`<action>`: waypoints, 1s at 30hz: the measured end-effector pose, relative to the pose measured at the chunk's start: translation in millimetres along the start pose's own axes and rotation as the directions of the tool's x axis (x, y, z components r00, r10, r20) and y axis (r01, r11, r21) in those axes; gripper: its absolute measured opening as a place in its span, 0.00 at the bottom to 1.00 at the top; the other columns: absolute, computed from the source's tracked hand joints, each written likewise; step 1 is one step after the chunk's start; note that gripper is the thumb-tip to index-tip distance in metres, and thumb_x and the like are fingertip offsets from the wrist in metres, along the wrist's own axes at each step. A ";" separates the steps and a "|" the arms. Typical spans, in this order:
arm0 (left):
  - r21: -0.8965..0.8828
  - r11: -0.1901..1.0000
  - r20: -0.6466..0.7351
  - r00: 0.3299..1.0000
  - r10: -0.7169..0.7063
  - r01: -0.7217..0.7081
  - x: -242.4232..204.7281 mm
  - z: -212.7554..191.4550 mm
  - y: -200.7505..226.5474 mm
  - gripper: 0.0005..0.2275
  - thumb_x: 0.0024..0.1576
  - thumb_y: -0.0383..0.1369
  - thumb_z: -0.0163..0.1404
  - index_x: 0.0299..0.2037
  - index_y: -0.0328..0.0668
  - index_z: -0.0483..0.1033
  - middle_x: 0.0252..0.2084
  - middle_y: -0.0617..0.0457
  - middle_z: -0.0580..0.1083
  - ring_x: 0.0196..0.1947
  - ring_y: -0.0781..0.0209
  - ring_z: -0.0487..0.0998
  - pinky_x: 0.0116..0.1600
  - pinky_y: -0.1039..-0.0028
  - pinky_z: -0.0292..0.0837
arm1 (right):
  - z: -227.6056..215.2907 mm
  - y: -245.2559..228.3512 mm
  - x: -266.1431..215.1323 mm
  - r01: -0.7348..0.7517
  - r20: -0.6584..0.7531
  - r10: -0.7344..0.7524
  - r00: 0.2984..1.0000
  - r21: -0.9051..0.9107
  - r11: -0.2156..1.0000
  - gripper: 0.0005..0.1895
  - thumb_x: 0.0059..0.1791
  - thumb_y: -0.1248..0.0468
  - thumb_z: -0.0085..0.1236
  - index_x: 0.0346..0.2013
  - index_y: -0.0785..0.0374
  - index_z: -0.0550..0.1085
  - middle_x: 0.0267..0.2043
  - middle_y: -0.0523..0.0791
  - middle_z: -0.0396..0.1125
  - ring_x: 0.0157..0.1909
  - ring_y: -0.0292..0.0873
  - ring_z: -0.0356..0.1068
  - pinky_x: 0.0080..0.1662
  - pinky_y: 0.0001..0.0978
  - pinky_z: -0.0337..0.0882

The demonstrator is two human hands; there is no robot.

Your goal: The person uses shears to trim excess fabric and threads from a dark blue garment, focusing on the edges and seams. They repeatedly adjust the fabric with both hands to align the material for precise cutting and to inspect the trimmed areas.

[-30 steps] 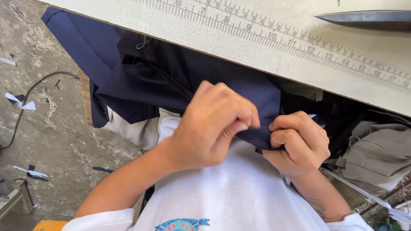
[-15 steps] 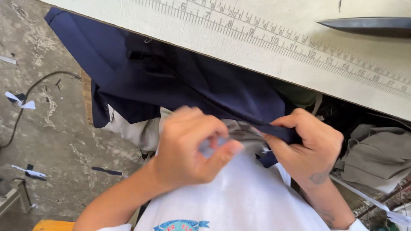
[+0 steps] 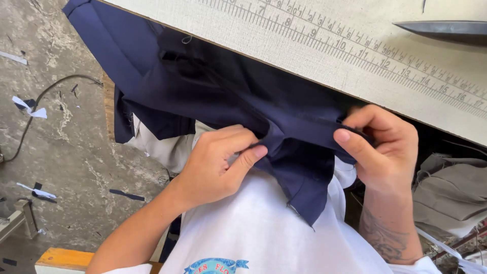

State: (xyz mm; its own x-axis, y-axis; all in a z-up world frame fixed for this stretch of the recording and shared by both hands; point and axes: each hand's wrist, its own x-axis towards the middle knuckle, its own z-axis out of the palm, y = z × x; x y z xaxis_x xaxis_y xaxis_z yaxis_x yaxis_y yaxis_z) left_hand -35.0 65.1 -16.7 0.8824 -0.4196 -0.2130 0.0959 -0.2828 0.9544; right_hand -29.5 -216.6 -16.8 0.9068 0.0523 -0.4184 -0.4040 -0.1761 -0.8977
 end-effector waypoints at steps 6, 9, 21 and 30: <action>0.112 0.947 0.055 0.953 0.297 -0.301 15.3 15.7 27.4 0.18 0.72 0.37 0.45 0.28 0.40 0.63 0.25 0.50 0.63 0.23 0.50 0.65 0.33 0.60 0.63 | 30.3 -33.8 -3.2 0.368 0.412 -0.203 0.888 -0.371 0.853 0.27 0.52 0.47 0.59 0.54 0.68 0.74 0.51 0.48 0.74 0.49 0.44 0.76 0.52 0.33 0.74; 0.338 0.834 -0.036 0.879 0.475 -0.437 40.1 -19.6 24.2 0.14 0.70 0.39 0.51 0.45 0.32 0.76 0.41 0.44 0.78 0.38 0.46 0.75 0.48 0.59 0.73 | 21.5 -17.8 3.0 0.114 0.268 -0.039 0.963 -0.272 0.955 0.07 0.50 0.71 0.66 0.40 0.64 0.75 0.44 0.44 0.75 0.42 0.36 0.72 0.45 0.25 0.70; 0.217 0.900 0.145 0.924 0.352 -0.377 52.1 -62.3 12.1 0.10 0.72 0.25 0.46 0.36 0.33 0.73 0.31 0.50 0.69 0.30 0.52 0.66 0.39 0.66 0.64 | -44.7 -1.9 2.6 -0.175 0.459 0.127 0.880 0.063 0.983 0.24 0.49 0.57 0.65 0.56 0.67 0.75 0.37 0.41 0.75 0.32 0.32 0.73 0.35 0.20 0.72; 0.158 0.961 0.072 0.973 0.218 -0.227 35.3 -67.0 14.8 0.08 0.70 0.26 0.50 0.36 0.34 0.77 0.38 0.50 0.67 0.39 0.55 0.67 0.47 0.68 0.66 | -29.1 2.5 13.3 -0.021 0.493 -0.019 0.870 0.075 0.997 0.05 0.51 0.65 0.62 0.32 0.61 0.75 0.46 0.48 0.71 0.38 0.41 0.72 0.42 0.27 0.72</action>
